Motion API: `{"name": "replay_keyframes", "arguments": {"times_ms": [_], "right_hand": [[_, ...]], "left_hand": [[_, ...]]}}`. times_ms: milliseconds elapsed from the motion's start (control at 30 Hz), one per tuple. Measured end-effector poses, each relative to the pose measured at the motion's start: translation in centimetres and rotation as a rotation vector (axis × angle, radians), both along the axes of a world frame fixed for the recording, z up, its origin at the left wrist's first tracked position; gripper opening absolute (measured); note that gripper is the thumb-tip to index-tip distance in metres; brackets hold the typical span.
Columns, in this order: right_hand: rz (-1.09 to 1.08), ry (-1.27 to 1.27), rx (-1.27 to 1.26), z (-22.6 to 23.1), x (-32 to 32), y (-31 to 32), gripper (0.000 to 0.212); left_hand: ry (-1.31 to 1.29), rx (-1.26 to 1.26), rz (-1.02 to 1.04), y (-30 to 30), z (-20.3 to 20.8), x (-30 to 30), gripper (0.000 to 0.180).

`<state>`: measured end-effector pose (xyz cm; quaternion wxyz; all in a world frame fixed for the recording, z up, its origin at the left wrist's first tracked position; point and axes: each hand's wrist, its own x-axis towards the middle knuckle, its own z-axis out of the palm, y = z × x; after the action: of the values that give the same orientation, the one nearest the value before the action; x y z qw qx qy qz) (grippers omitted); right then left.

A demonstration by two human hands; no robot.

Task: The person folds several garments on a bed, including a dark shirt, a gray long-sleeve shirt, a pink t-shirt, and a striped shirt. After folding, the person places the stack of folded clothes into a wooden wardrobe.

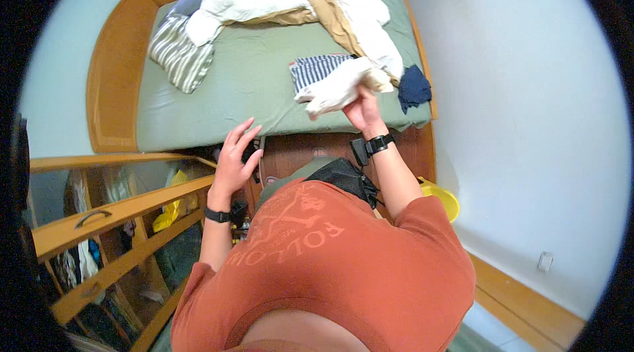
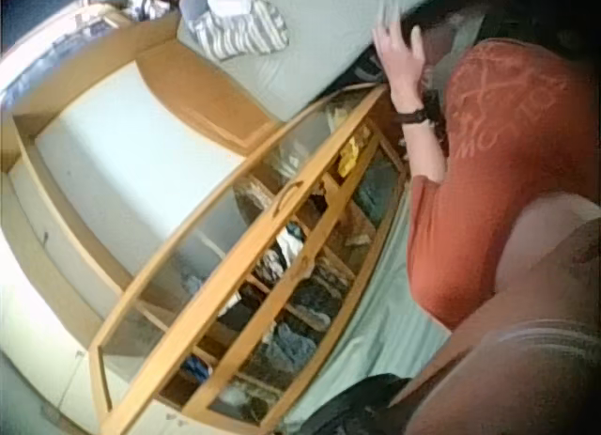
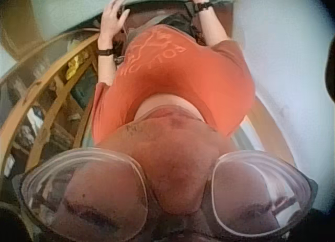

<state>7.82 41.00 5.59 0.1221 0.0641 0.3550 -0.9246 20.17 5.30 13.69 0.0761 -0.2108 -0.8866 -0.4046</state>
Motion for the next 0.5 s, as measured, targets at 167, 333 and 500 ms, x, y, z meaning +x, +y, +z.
{"name": "replay_keyframes", "arguments": {"times_ms": [167,333,500], "right_hand": [[-0.336,-0.352,-0.009,-1.5,2.7,6.2,0.059],[-0.370,-0.487,0.005,-8.2,5.9,10.3,0.052],[-0.408,-0.430,0.041,-14.3,3.9,18.8,0.050]], "left_hand": [[-0.177,-0.051,0.010,-4.7,-5.0,1.6,0.049],[-0.343,-0.093,-0.055,-5.4,-6.7,1.1,0.047],[-0.381,-0.111,-0.032,-3.6,-6.3,-2.2,0.049]]}}
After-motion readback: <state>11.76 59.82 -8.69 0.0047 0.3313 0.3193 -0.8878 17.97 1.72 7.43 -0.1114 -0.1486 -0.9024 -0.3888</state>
